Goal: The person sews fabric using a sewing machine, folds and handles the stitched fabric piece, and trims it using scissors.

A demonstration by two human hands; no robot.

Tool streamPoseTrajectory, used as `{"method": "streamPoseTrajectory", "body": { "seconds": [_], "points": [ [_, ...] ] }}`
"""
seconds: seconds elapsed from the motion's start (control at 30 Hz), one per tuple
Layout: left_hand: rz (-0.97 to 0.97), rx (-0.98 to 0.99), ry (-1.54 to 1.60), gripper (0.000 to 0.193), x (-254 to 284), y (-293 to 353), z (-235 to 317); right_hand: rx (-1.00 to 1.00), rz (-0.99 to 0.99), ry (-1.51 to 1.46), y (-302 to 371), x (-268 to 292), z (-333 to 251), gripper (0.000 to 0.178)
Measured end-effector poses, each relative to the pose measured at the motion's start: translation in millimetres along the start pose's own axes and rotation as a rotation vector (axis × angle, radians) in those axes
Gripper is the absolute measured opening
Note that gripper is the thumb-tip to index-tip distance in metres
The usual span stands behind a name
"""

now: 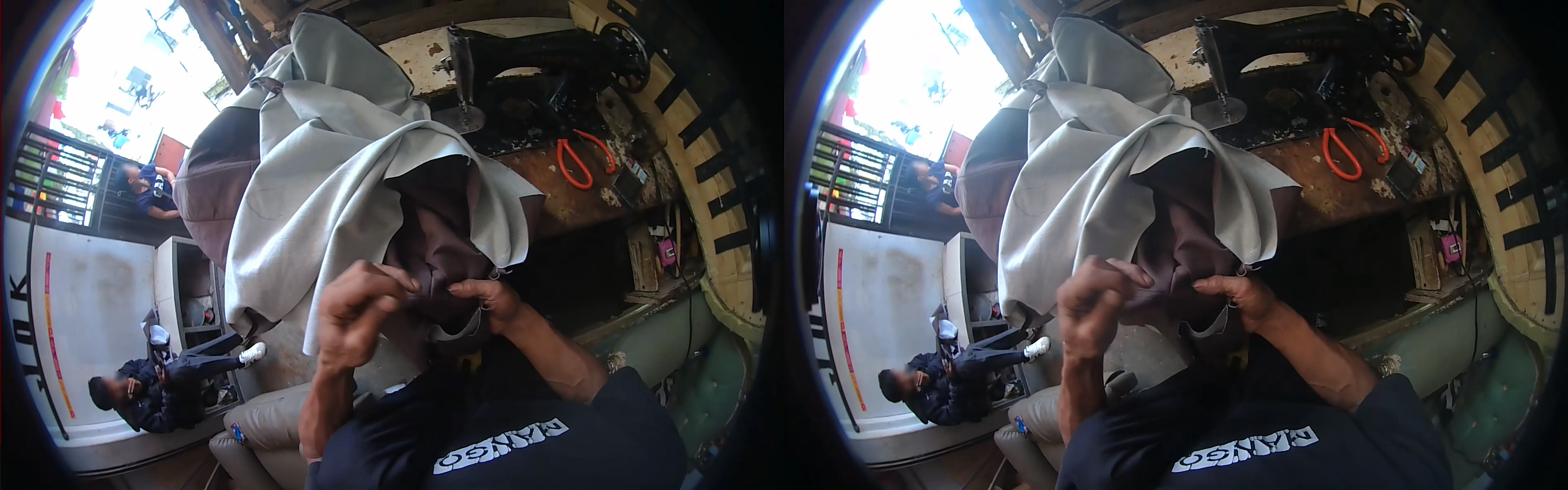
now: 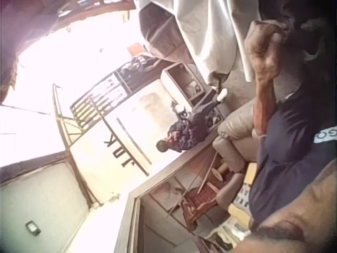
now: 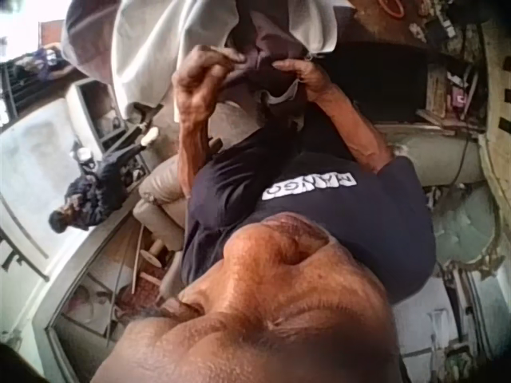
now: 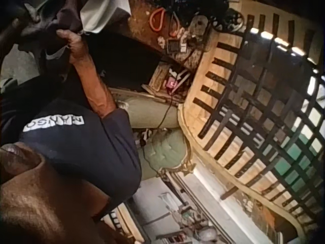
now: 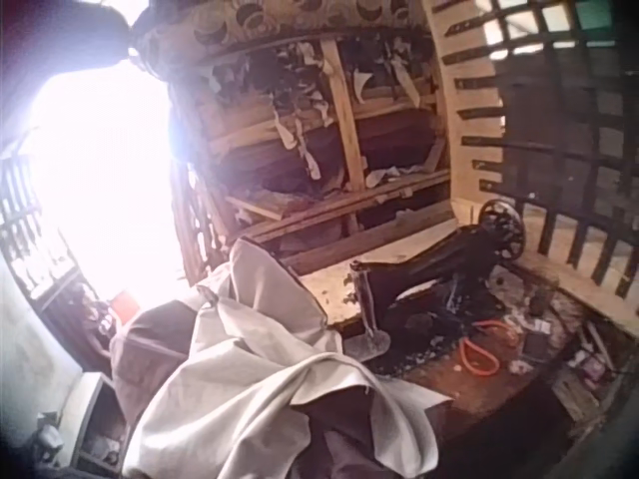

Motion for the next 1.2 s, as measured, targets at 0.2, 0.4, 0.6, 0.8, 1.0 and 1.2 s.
{"method": "streamPoseTrajectory", "body": {
  "seconds": [0.2,0.4,0.6,0.8,1.0,1.2],
  "points": [
    [-0.141,0.087,-0.381,0.018,-10.8,-31.1,31.7,0.202,0.311,0.483,15.6,-23.6,-12.2,0.038],
    [-0.068,0.061,-0.47,0.018,-9.5,-44.0,55.4,0.786,1.032,1.726,102.8,-71.8,-123.4,0.032],
    [-0.085,0.06,-0.555,0.012,-24.8,-51.7,55.6,0.459,1.238,2.615,68.6,-9.2,-212.5,0.038],
    [-0.041,0.077,-0.556,0.009,-19.5,-42.1,54.9,0.915,1.476,2.474,69.6,-5.9,-215.2,0.029],
    [0.072,0.14,-0.268,0.015,-13.4,-30.7,35.5,0.576,1.186,2.391,97.1,9.5,-235.5,0.039],
    [0.087,0.128,-0.225,0.015,-13.3,-27.7,32.6,0.515,1.351,2.536,103.1,-14.4,-235.9,0.061]
  ]
}}
Point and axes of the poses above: each hand's wrist, its own y-axis away from the middle knuckle, its own x-axis out of the back of the hand, z = x × y, the point moved 3 cm from there along -y, towards the middle knuckle, and after that the axes turned 6 degrees about -z, right-handed, at the moved point
